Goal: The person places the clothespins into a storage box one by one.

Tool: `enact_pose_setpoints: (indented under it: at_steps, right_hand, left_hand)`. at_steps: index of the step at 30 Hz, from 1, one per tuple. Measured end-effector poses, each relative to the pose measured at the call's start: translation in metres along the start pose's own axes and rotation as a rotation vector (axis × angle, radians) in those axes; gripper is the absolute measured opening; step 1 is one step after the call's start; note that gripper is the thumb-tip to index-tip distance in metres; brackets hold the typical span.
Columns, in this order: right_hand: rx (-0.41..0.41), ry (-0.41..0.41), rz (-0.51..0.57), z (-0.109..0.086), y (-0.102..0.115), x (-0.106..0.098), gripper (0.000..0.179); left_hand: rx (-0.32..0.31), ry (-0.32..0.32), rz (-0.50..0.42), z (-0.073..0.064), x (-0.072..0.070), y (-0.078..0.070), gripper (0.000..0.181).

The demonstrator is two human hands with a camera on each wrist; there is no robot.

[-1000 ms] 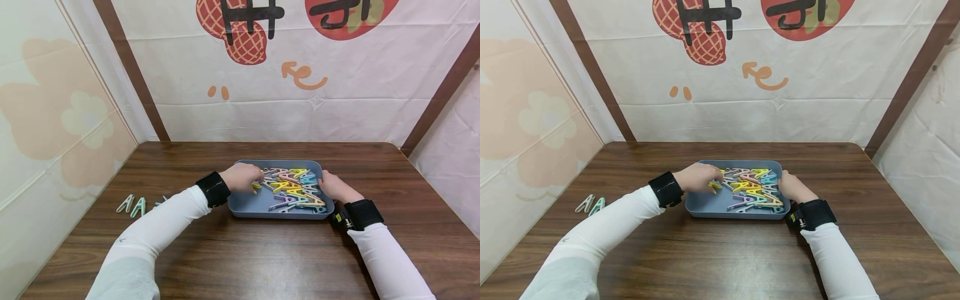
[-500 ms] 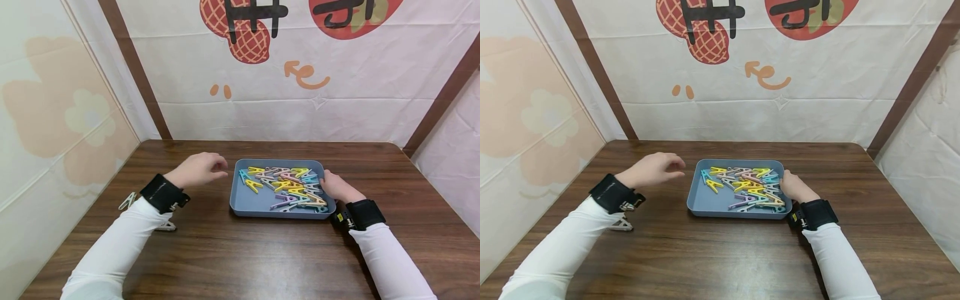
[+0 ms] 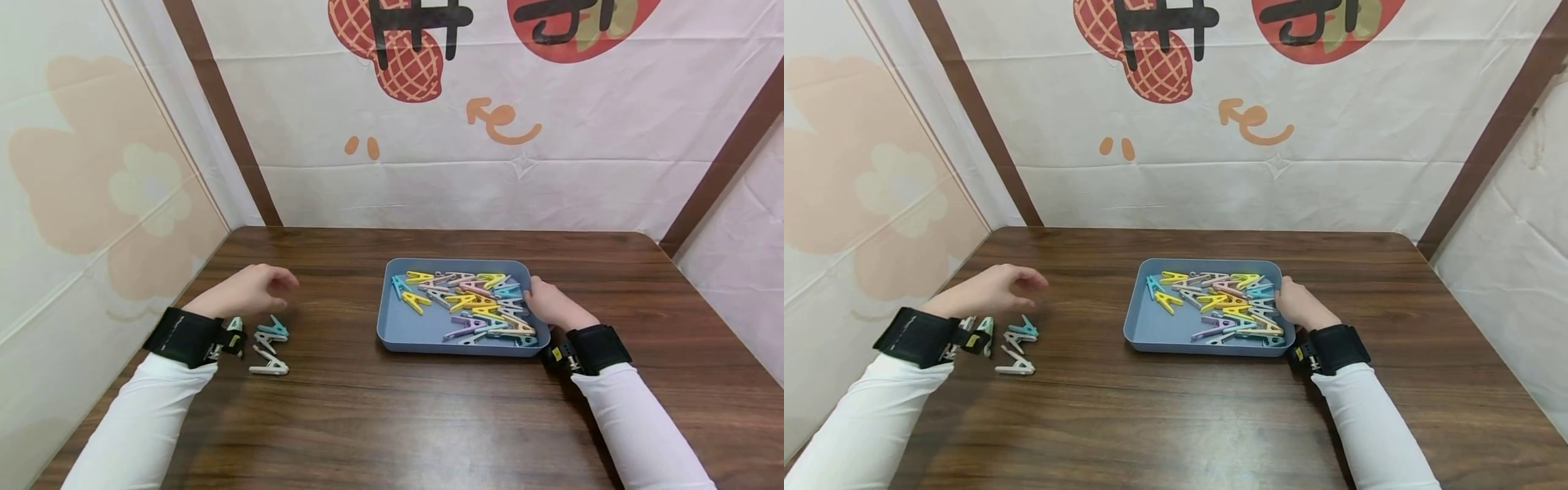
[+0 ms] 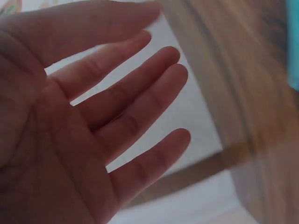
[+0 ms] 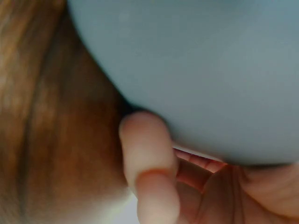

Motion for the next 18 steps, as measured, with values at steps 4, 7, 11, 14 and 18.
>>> enact_pose_setpoints:
  at_steps: [4,7,11,14,18]
  right_hand:
    - [0.004,-0.011,-0.008,-0.002,0.001,0.000,0.050]
    - [0.007,-0.013,-0.008,-0.002,0.001,0.000,0.049]
    - [0.006,-0.007,-0.009,0.001,0.000,0.001,0.050]
    - [0.003,-0.007,-0.011,0.002,0.000,0.002,0.050]
    - [0.005,-0.014,-0.011,0.001,0.002,0.001,0.049]
  left_hand:
    - [-0.007,0.063,-0.052,-0.011,0.011,0.018,0.035]
    - [0.002,0.081,-0.085,-0.016,0.020,0.029,0.035]
    - [0.005,0.074,-0.102,-0.021,0.030,0.039,0.033]
    - [-0.005,0.054,-0.110,-0.024,0.032,0.045,0.032]
    - [-0.023,0.035,-0.125,-0.025,0.033,0.049,0.028]
Point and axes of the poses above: each hand's wrist, its own z-axis towards the middle knuckle, its own x-axis out of the palm, y = z × x, the point moved 3 cm from there along z, towards the middle knuckle, and after that the axes turned 3 degrees about y, right-handed, at the moved point
